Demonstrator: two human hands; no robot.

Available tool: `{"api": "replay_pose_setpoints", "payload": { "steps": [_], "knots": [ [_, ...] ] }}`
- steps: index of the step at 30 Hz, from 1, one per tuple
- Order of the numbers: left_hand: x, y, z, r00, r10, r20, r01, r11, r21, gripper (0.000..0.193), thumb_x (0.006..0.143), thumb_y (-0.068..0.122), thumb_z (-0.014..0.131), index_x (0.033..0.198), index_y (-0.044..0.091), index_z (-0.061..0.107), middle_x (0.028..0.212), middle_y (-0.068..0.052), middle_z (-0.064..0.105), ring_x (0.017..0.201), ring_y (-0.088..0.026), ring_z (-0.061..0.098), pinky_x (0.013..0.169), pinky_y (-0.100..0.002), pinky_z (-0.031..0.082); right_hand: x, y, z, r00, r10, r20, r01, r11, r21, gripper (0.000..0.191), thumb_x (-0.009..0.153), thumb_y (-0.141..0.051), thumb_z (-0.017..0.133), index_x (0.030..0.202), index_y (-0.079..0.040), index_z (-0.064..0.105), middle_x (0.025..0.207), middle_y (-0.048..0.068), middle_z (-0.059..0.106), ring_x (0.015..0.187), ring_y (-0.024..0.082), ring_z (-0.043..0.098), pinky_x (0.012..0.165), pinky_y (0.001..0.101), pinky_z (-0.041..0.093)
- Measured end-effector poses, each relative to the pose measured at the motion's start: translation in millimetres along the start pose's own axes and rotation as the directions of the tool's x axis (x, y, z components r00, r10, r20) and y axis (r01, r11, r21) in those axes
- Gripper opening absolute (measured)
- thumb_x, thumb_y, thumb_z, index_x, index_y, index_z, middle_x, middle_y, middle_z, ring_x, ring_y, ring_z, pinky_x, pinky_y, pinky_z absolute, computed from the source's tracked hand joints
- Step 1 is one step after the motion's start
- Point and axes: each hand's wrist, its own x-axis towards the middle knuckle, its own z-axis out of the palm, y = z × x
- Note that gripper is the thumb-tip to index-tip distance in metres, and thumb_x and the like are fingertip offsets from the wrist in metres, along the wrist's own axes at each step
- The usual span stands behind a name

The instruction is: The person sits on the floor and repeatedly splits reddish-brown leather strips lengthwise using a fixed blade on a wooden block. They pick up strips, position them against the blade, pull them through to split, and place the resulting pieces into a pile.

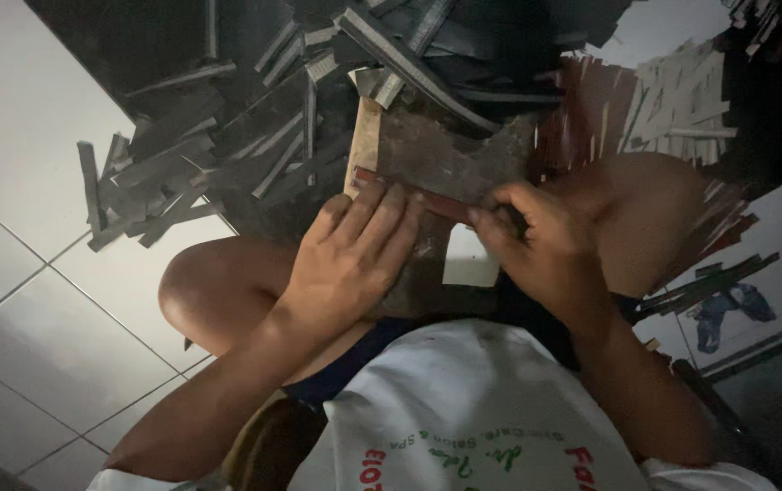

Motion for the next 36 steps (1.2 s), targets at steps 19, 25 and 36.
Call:
{"api": "replay_pose_setpoints", "payload": {
  "steps": [19,25,36],
  "knots": [
    [10,40,15,0.999,0.031,0.034,-0.033,0.999,0.037,0.048,0.098,0.021,0.061,0.143,0.003,0.061,0.137,-0.013,0.06,0.129,-0.029,0.057,0.11,-0.042,0.045,-22,23,-11,0.998,0.044,0.037,-0.047,0.995,0.084,0.018,0.097,-0.017,0.071,0.106,-0.001,0.07,0.082,0.008,0.072,0.07,0.015,0.071,0.059,0.0286,0.055],
    [16,50,13,1.0,0.014,0.008,-0.014,1.0,0.0,0.045,0.097,0.021,0.061,0.14,0.006,0.062,0.128,-0.013,0.063,0.123,-0.031,0.061,0.105,-0.044,0.046,-29,26,-12,0.996,-0.017,-0.085,0.017,1.0,-0.002,0.015,0.094,-0.01,0.073,0.102,0.002,0.07,0.085,0.012,0.071,0.071,0.018,0.069,0.06,0.0318,0.053],
    [24,58,17,0.996,0.058,0.063,-0.055,0.998,-0.039,0.052,0.095,0.024,0.063,0.141,0.002,0.061,0.132,-0.014,0.061,0.127,-0.031,0.057,0.107,-0.041,0.045,-29,29,-9,0.986,-0.115,-0.118,0.103,0.989,-0.102,0.02,0.092,-0.008,0.078,0.085,0.003,0.063,0.077,0.015,0.063,0.066,0.025,0.063,0.059,0.0387,0.048]
  ]
}}
